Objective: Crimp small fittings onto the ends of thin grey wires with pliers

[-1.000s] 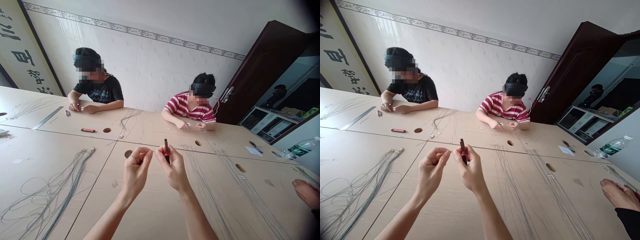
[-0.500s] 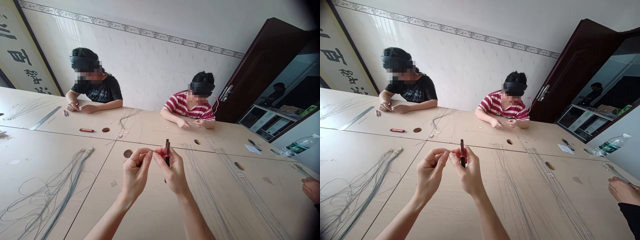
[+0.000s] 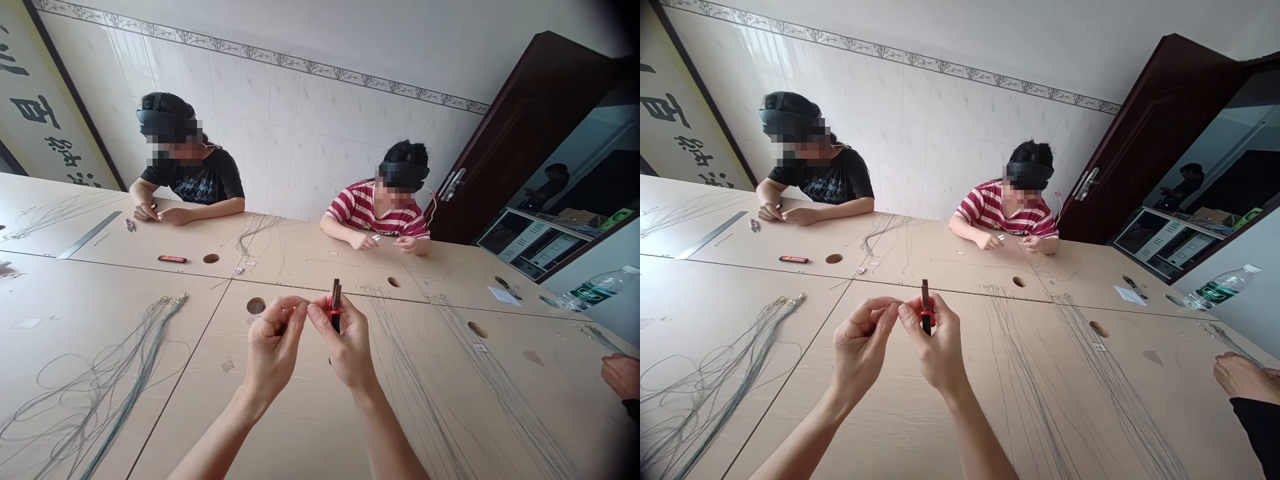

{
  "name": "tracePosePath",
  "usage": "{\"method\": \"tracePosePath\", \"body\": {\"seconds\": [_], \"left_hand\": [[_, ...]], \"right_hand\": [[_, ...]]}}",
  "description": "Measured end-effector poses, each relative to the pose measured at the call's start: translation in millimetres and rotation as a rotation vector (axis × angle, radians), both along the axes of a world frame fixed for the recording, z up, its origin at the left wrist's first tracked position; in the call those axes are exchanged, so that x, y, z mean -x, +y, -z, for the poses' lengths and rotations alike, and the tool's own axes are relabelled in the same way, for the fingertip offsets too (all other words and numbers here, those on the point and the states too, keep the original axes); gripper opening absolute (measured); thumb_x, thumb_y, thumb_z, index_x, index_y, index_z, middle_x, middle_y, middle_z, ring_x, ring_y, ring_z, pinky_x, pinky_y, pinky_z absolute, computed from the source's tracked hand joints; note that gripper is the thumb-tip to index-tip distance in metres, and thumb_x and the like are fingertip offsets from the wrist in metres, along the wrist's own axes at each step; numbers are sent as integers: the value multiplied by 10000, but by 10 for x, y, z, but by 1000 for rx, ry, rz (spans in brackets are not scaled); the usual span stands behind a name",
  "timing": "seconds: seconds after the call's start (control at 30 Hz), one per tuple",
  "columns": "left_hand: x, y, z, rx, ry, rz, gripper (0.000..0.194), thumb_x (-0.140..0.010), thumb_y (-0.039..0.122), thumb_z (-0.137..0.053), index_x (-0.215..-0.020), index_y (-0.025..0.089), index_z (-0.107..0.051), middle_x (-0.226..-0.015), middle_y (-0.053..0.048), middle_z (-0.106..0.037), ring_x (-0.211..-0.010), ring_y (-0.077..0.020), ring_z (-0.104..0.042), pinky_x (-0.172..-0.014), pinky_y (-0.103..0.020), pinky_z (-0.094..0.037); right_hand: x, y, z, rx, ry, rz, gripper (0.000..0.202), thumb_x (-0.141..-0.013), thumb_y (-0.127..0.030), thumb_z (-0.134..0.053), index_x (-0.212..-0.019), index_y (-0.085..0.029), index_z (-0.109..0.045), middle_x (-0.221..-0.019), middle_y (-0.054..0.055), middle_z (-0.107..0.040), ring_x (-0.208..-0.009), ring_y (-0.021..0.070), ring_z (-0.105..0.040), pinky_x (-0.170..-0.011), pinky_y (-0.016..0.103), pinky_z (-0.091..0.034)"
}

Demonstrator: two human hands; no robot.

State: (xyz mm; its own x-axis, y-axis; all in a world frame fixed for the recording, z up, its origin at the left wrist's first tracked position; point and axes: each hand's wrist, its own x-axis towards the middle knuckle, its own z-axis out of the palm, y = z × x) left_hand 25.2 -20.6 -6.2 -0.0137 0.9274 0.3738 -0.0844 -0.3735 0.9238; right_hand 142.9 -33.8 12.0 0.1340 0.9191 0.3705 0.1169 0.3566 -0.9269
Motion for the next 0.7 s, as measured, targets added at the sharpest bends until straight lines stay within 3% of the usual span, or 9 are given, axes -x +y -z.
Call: {"method": "tracePosePath", "body": {"seconds": [0.3, 0.7], "left_hand": [[20, 3, -8, -9, 79, -27, 225, -916, 353, -538, -890, 188, -689, -543, 51, -366, -501, -100, -294, -463, -217, -273], [50, -31, -104, -36, 104, -37, 229, -914, 334, -527, -757, 187, -607, -560, 38, -431, -496, -98, -322, -454, -214, -297]], "right_hand": [[0, -26, -20, -45, -37, -20, 221, -929, -347, -556, -762, -204, -535, -657, -30, -458, -613, 116, -392, -590, 244, -369], [-82, -71, -54, -120, -273, 11, 210, -941, -315, -523, -764, -216, -467, -696, -18, -462, -637, 130, -405, -614, 262, -374]]}}
